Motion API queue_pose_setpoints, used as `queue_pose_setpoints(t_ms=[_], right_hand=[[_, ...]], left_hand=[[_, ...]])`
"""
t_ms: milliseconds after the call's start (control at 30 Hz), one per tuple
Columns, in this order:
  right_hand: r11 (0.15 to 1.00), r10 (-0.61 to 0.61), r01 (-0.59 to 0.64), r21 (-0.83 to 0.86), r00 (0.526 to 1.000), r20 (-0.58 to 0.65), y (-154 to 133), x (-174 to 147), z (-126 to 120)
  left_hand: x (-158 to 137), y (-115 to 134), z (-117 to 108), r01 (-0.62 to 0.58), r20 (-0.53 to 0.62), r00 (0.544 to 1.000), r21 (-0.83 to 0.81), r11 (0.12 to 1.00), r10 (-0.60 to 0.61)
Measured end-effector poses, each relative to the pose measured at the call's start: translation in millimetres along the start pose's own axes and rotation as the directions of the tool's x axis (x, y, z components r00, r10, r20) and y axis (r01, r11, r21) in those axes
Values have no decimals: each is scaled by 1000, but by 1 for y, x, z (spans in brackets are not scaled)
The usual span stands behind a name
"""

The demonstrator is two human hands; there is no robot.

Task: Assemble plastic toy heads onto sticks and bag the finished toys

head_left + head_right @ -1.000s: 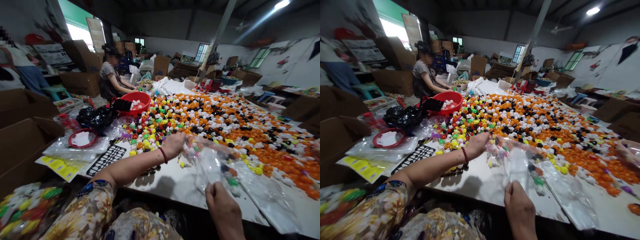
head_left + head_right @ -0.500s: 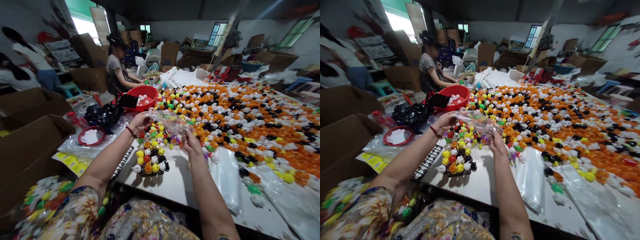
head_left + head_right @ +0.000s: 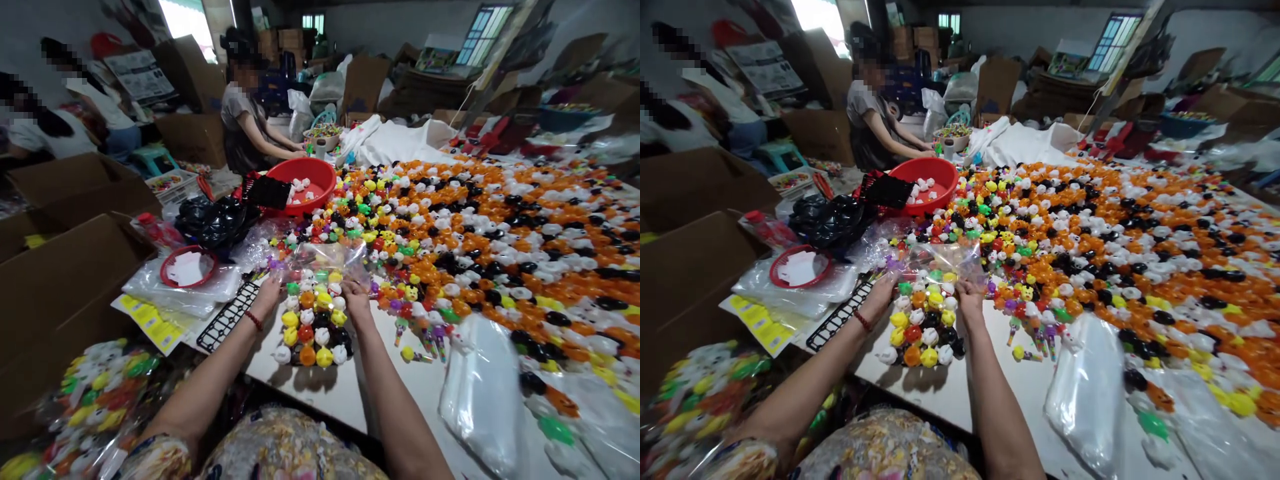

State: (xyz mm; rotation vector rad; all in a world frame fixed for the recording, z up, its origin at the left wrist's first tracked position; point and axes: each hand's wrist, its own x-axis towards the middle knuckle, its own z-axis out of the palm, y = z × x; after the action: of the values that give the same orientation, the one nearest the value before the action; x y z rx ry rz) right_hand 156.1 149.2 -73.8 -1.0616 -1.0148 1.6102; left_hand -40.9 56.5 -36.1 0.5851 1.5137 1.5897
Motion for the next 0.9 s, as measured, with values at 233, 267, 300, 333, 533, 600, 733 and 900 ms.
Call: queue_pose_setpoints(t_ms=[233, 267, 300, 333, 533, 600, 733, 900], right_hand=[[940, -41, 43, -339, 999, 14, 5, -15, 0], [917, -52, 55, -395, 998, 18, 6, -16, -1], [890, -68, 71, -450, 997, 23, 7, -17, -3], [859, -89, 91, -504, 996, 28, 8, -17, -5], [715, -207, 248, -654, 968, 141, 13, -30, -17], [699, -228, 267, -664, 963, 146, 14, -37, -20], [792, -200, 224, -568, 974, 104, 12, -50, -25], [934, -144, 159, -318, 987, 72, 12, -57, -24]], left_hand=[[-15, -25, -2, 200, 74, 978, -39, 979, -197], [-16, -24, 0, 220, 108, 971, -68, 973, -212], [-18, -22, 1, 238, 142, 964, -94, 967, -224], [-19, -20, 3, 250, 164, 959, -116, 961, -229], [-31, -10, 8, 252, 214, 952, -149, 956, -218], [-35, -11, 9, 256, 233, 948, -160, 953, -215], [-42, -16, 12, 228, 210, 959, -183, 956, -188], [-45, -24, 15, 178, 156, 976, -191, 965, -149]])
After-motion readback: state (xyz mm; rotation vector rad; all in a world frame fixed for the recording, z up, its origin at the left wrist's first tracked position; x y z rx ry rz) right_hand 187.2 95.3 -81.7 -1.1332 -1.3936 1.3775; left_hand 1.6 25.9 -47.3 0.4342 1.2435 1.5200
